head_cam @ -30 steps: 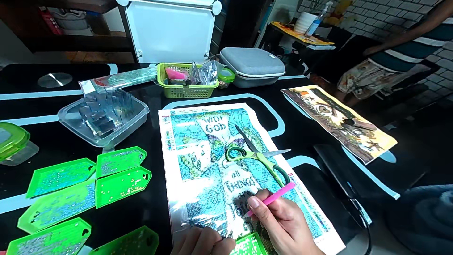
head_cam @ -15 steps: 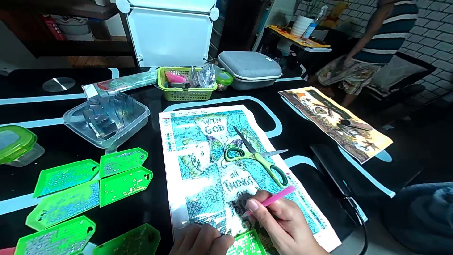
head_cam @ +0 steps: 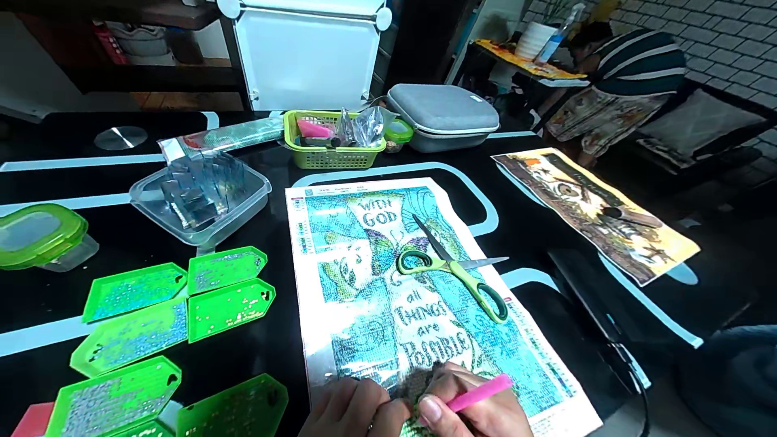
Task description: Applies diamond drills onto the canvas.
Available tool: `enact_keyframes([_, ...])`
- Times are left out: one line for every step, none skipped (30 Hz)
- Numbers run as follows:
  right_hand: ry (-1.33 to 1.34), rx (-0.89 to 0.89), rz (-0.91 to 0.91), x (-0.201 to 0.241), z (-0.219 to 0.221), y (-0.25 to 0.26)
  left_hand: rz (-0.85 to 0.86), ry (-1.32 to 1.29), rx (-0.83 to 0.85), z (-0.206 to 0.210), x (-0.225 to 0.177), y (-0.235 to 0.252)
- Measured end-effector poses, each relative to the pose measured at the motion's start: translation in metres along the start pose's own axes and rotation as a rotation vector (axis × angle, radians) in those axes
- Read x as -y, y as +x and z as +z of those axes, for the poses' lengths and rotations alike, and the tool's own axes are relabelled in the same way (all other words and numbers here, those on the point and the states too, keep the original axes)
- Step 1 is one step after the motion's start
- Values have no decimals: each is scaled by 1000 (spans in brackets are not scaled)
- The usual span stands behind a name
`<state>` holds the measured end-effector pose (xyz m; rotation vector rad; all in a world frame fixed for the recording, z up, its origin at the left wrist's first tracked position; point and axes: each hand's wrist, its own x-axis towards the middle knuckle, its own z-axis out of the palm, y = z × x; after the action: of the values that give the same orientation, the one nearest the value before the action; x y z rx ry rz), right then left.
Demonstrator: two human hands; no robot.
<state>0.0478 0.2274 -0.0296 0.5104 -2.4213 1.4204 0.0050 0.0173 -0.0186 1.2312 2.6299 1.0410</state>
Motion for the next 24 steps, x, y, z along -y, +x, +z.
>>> enact_keyframes([-7,3,-2,0,0,0,0,2,1,0,0,0])
enact_keyframes([-9,4,-1,0,0,0,-1,1,5,0,0,0])
enact_keyframes([6,1,3,0,-1,0,-2,0,10,0,0,1])
enact_keyframes([43,-12,16,-1,-1,0,-4,-3,12,0,-1,1])
enact_keyframes([97,-32,46,0,-3,1,-8,-6,12,0,-1,1])
enact_keyframes([154,-56,89,1,-5,2,-12,-9,14,-1,-1,1])
enact_keyframes([214,-88,140,1,-8,5,-16,-11,17,-1,-1,1])
enact_keyframes([248,-127,189,1,-11,8,-17,-11,21,-1,-1,1])
enact_keyframes([259,-170,217,-2,-15,11,-16,-9,23,-1,-1,1])
enact_keyframes([257,-208,222,-7,-18,14,-12,-9,24,-1,-1,1])
enact_keyframes([247,-233,209,-14,-20,15,-11,-8,26,-1,-1,1])
enact_keyframes([230,-243,191,-19,-20,16,-10,-7,28,-1,0,1])
enact_keyframes([210,-240,173,-23,-20,15,-8,-9,29,-1,0,1])
enact_keyframes([189,-229,158,-27,-19,15,-6,-9,31,-1,0,1])
enact_keyframes([173,-221,148,-29,-19,14,-5,-10,33,-1,0,1])
enact_keyframes([160,-219,141,-30,-18,13,-6,-11,34,-2,0,1])
enact_keyframes([148,-221,136,-31,-18,13,-9,-13,36,-2,0,2])
enact_keyframes([135,-222,135,-31,-18,12,-11,-14,37,-2,0,1])
enact_keyframes([120,-222,133,-31,-18,12,-12,-15,40,-2,0,1])
enact_keyframes([116,-221,132,-32,-18,12,-14,-13,43,-2,0,1])
enact_keyframes([117,-221,131,-32,-17,12,-15,-15,45,-2,0,1])
enact_keyframes([119,-222,130,-32,-17,12,-15,-18,43,-2,0,1])
enact_keyframes([120,-221,128,-32,-17,12,-15,-22,41,-2,0,1])
enact_keyframes([120,-218,123,-32,-17,12,-15,-25,41,-2,0,1])
